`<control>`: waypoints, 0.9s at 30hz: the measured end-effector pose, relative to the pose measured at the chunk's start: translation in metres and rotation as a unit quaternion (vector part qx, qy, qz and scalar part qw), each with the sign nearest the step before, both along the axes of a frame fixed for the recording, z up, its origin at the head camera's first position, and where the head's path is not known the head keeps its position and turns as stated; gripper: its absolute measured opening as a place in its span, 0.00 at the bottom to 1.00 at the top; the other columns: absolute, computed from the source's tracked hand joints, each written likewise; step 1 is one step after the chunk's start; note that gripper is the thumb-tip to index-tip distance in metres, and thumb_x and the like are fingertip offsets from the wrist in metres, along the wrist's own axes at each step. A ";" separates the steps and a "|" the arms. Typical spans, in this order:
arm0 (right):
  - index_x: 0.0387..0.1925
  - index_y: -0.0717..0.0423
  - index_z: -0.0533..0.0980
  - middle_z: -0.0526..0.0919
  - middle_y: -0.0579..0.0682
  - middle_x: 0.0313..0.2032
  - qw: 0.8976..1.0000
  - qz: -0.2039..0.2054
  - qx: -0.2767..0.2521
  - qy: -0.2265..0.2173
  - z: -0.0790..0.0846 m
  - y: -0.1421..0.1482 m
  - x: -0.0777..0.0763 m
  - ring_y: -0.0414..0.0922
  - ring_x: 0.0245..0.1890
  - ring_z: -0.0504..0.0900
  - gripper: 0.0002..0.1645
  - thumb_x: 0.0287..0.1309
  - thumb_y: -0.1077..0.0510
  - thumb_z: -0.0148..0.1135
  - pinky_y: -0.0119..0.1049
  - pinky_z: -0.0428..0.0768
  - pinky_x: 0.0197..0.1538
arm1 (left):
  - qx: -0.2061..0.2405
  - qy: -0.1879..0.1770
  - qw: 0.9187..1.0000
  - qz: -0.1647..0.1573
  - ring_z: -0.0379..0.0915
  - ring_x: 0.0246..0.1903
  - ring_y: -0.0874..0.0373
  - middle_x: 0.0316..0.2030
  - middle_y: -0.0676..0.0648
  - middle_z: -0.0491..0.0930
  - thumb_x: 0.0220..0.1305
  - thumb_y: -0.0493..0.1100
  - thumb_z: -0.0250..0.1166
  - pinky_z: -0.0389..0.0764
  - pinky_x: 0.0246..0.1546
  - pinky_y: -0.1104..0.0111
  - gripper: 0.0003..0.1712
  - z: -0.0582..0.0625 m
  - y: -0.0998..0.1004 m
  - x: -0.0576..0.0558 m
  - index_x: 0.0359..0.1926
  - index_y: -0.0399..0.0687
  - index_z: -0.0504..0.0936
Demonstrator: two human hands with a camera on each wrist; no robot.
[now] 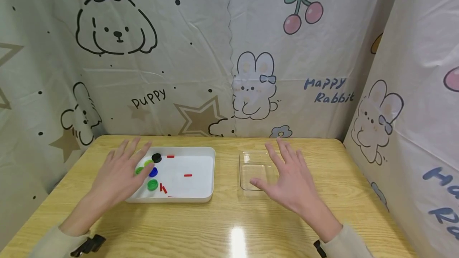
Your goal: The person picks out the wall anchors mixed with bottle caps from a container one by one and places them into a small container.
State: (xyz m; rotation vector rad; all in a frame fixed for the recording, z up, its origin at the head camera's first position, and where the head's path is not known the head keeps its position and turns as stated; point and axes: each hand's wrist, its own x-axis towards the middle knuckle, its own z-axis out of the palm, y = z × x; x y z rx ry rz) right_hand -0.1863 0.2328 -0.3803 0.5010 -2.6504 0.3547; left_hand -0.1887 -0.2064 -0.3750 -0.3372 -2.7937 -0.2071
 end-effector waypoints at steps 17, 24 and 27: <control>0.68 0.38 0.63 0.71 0.42 0.61 0.972 0.119 -0.190 -0.068 0.031 -0.049 0.003 0.43 0.57 0.72 0.43 0.52 0.37 0.66 0.48 0.73 0.56 | 0.096 -0.086 0.991 0.032 0.57 0.61 0.32 0.66 0.32 0.57 0.68 0.62 0.49 0.63 0.52 0.36 0.42 -0.010 -0.034 0.014 0.73 0.43 0.53; 0.61 0.45 0.73 0.79 0.43 0.50 0.910 0.169 -0.320 -0.200 0.055 -0.079 -0.026 0.45 0.46 0.79 0.34 0.52 0.48 0.71 0.41 0.77 0.50 | 0.133 -0.141 0.980 0.046 0.63 0.55 0.31 0.60 0.27 0.63 0.67 0.47 0.56 0.66 0.51 0.37 0.36 -0.019 -0.052 0.005 0.67 0.30 0.59; 0.58 0.50 0.75 0.81 0.46 0.49 0.892 0.181 -0.333 -0.246 0.060 -0.093 -0.041 0.46 0.43 0.80 0.32 0.50 0.51 0.72 0.40 0.80 0.46 | 0.139 -0.154 0.977 0.049 0.66 0.53 0.31 0.56 0.26 0.67 0.67 0.46 0.57 0.69 0.49 0.39 0.35 -0.027 -0.060 -0.001 0.66 0.26 0.60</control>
